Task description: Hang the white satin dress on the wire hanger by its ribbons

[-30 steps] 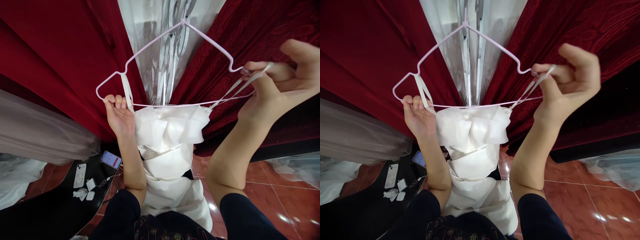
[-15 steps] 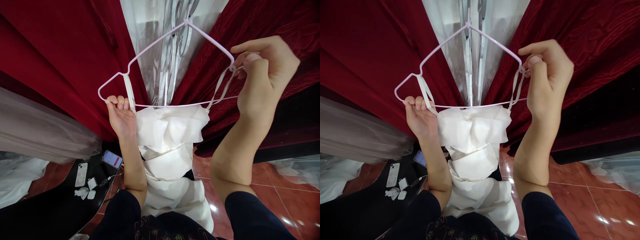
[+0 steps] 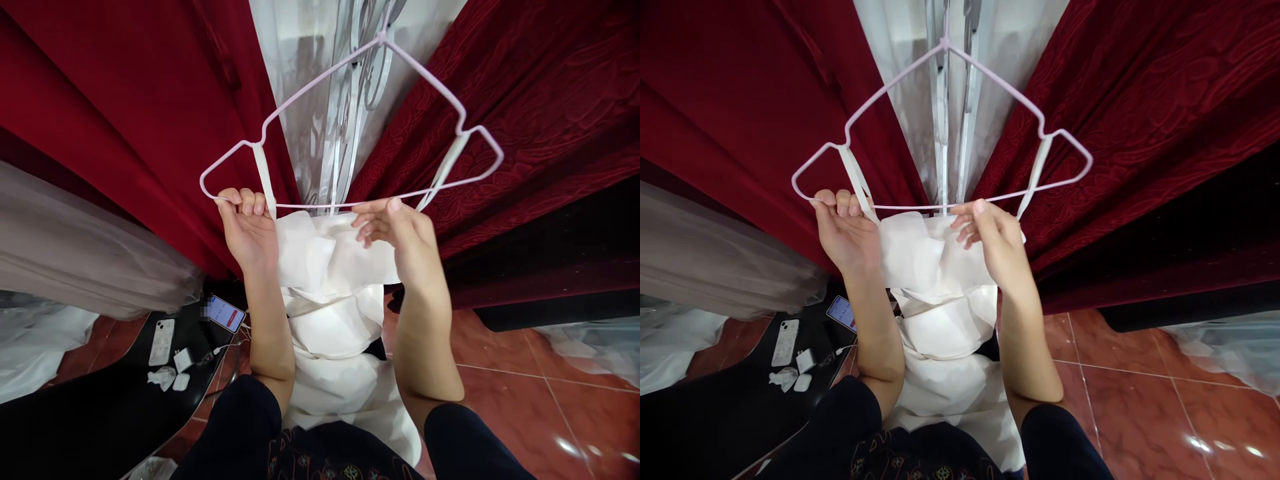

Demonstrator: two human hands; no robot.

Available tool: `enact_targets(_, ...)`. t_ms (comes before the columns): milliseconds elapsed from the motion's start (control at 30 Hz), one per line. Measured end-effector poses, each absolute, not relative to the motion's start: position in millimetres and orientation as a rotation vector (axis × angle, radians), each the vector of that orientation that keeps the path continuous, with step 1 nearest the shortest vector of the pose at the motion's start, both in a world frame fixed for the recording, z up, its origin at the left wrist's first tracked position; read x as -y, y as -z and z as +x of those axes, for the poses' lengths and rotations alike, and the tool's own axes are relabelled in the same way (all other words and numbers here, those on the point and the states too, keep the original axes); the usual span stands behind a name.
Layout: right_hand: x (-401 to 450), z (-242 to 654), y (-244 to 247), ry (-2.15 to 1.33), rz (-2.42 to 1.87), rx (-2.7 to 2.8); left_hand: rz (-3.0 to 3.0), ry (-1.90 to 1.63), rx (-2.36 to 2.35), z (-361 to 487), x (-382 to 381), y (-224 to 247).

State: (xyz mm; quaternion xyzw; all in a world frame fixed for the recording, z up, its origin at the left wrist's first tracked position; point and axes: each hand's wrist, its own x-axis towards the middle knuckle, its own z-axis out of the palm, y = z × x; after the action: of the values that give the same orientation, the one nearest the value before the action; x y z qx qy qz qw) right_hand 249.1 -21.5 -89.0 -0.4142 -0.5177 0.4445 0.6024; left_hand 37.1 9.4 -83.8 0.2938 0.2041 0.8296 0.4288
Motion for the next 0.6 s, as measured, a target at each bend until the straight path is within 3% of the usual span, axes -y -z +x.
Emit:
enact_targets(167, 12.2, 237.4, 86.5, -1.000, -0.854, 0.858, 0.738, -2.073, -0.521, 39.1, -7.7, 83.0)
enact_targets(333, 12.1, 246.9, 86.7, -0.981, -0.402, 0.553, 0.696, -2.003, -0.466, 38.6, -7.4, 91.7)
enact_targets(600, -4.7, 250.3, 105.4, -1.092, -0.265, 0.643, 1.089, -1.941, -0.892, 35.7, 17.8, 102.3)
